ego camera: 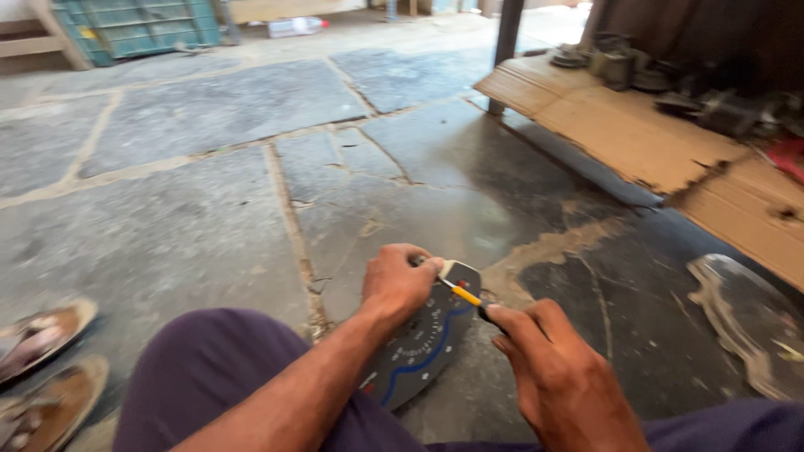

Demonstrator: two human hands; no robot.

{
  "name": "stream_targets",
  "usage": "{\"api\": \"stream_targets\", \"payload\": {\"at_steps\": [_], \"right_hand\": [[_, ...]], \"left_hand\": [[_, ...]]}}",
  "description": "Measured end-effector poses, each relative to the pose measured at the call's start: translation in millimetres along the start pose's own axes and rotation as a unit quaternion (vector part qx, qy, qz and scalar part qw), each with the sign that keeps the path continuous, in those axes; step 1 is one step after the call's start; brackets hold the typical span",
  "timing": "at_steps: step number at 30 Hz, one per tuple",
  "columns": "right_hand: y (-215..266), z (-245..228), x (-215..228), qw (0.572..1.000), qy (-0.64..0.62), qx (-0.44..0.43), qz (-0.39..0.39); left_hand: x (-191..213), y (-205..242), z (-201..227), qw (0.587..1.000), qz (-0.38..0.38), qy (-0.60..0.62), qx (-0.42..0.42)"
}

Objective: The person sits on the floor and uses a screwdriver to remove screws from a small electronic device, likely a scale. They manipulate small components and continue to unscrew parts of the device throughout the clip.

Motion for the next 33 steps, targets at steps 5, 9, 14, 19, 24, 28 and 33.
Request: {"api": "stream_targets", "payload": {"at_steps": [5,9,14,19,24,28,33], "right_hand": [[-3,-13,7,1.0,-0.009,-0.002,0.008],[-2,-10,-3,0.99,0.106,-0.089,-0.027],[1,-5,-8,0.997,0.056,0.049,-0.001],[0,-13,0,0.991,0.005,0.112,0.071],[-8,-11,1,0.987,0.101,-0.113,-0.054],[-7,-15,10,0.998,-0.01,-0.057,0.002],[-11,-21,16,0.997,-0.071,0.003,0.036]], "left_hand": [[2,6,6,0.999,0.012,0.04,-0.005],[3,10,6,0.999,-0.011,0.048,-0.009],[3,9,7,0.999,-0.016,0.042,0.002],[2,12,8,0.999,-0.019,0.045,-0.017],[4,10,6,0.999,-0.033,0.033,0.017],[-1,11,8,0.999,-0.035,0.032,0.006],[-1,12,12,0.997,-0.05,0.05,0.029]]}}
Point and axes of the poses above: each hand's wrist, its own y-axis away from the middle knuckle, its own x-axis out of the back of the hand, z = x × y, the point moved 3 cm from there along -y, towards the middle knuckle, and after that the axes turned 5 degrees about -y, right-handed, at the moved point
